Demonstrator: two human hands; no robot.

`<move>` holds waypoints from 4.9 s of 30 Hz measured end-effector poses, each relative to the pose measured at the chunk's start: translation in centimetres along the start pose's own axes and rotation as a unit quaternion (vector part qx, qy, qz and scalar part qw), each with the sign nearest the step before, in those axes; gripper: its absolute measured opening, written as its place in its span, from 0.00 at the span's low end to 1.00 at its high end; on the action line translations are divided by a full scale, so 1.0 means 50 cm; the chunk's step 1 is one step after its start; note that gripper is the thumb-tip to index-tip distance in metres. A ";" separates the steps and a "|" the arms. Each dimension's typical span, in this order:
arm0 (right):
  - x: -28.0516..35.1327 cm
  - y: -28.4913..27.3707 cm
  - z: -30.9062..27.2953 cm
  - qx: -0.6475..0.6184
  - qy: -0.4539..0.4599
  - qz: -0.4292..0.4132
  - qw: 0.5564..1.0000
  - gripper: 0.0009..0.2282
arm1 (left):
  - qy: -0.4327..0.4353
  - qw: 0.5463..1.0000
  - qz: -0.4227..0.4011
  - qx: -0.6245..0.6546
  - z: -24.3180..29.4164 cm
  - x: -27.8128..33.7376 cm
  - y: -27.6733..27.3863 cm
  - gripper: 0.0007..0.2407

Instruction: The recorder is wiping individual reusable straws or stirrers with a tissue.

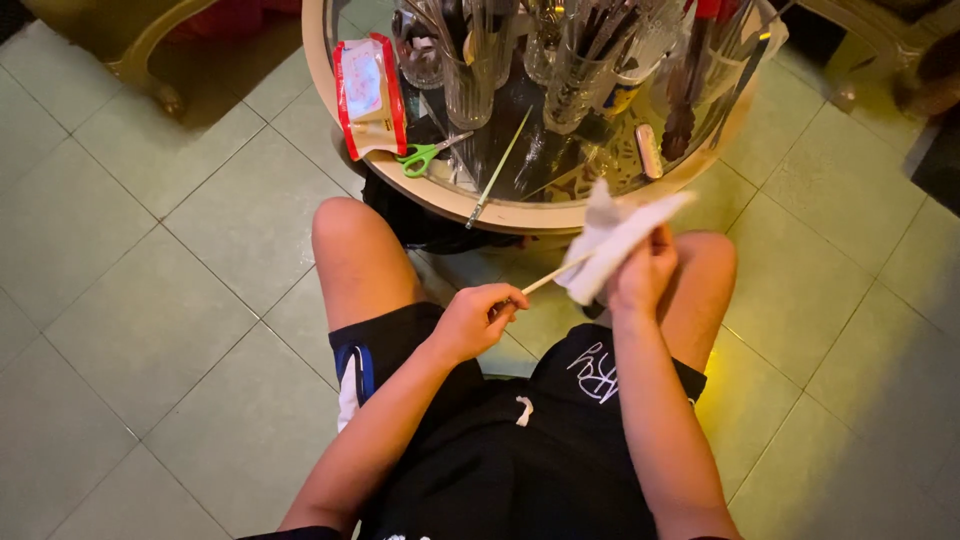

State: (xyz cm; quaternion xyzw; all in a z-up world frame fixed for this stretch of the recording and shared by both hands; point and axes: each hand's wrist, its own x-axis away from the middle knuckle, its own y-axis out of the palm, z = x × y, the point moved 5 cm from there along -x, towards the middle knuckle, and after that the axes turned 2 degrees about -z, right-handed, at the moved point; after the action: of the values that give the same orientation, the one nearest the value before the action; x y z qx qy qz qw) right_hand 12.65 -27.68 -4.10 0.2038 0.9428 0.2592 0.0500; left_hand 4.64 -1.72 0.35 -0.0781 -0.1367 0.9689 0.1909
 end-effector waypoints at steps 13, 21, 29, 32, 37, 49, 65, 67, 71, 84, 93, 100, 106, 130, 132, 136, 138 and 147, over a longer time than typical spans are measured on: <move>0.008 -0.021 -0.007 0.049 -0.067 -0.012 0.996 0.11 | -0.027 0.993 0.112 -0.026 0.005 -0.004 -0.063 0.09; 0.100 0.065 0.007 -0.076 0.048 -0.154 0.984 0.09 | 0.036 0.950 0.286 0.119 0.011 0.113 -0.186 0.08; 0.214 0.208 0.031 -0.141 0.172 -0.270 0.937 0.09 | 0.222 0.854 0.468 -0.057 0.157 0.323 -0.323 0.26; 0.244 0.220 0.042 -0.089 0.167 -0.244 0.951 0.12 | 0.253 0.828 0.496 -0.064 0.170 0.372 -0.328 0.26; 0.267 0.220 0.073 -0.212 0.216 -0.295 0.906 0.13 | 0.279 0.804 0.519 -0.079 0.175 0.395 -0.330 0.25; 0.260 0.234 0.004 -0.149 0.120 -0.291 0.938 0.08 | 0.301 0.793 0.510 -0.141 0.228 0.383 -0.327 0.24; 0.318 0.301 -0.028 -0.040 0.218 -0.277 0.935 0.14 | 0.328 0.746 0.556 -0.165 0.250 0.418 -0.334 0.25; 0.314 0.278 -0.005 -0.097 0.238 -0.291 0.922 0.13 | 0.331 0.747 0.552 -0.170 0.254 0.417 -0.332 0.25; 0.289 0.181 0.073 -0.032 0.185 -0.301 0.935 0.12 | 0.341 0.735 0.562 -0.162 0.249 0.427 -0.327 0.26; 0.294 0.224 0.029 -0.065 0.166 -0.260 0.949 0.11 | 0.349 0.749 0.533 -0.183 0.247 0.405 -0.329 0.25; 0.293 0.259 -0.011 -0.106 0.180 -0.249 0.946 0.10 | 0.322 0.771 0.510 -0.201 0.227 0.380 -0.329 0.24; 0.291 0.288 -0.047 -0.084 0.172 -0.207 0.959 0.10 | 0.317 0.792 0.508 -0.119 0.197 0.367 -0.327 0.23; 0.278 0.276 -0.029 -0.094 0.180 -0.216 0.955 0.09 | 0.257 0.825 0.497 -0.086 0.151 0.345 -0.305 0.22; -0.108 0.032 0.061 0.077 -0.063 -0.104 0.990 0.09 | -0.031 0.982 0.087 -0.164 0.052 -0.016 -0.166 0.08; -0.104 0.015 0.078 0.018 0.017 -0.075 0.997 0.07 | -0.018 0.985 0.106 -0.132 0.026 -0.024 -0.157 0.08; -0.061 0.017 0.072 0.060 0.019 -0.069 0.996 0.08 | -0.066 0.984 0.053 -0.157 -0.050 -0.005 -0.127 0.08; -0.059 0.002 0.091 0.149 -0.032 -0.091 0.984 0.06 | -0.089 0.977 0.035 -0.193 -0.066 0.007 -0.123 0.07; -0.023 0.020 0.106 0.241 -0.002 -0.180 0.954 0.08 | -0.052 0.974 0.048 -0.214 -0.015 -0.008 -0.113 0.06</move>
State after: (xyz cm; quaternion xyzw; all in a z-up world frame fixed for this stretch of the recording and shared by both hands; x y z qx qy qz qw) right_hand 15.10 -24.89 -8.19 0.0375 0.9981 0.0101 0.0469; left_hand 7.13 3.31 1.36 -0.0727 -0.3466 0.9281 0.1154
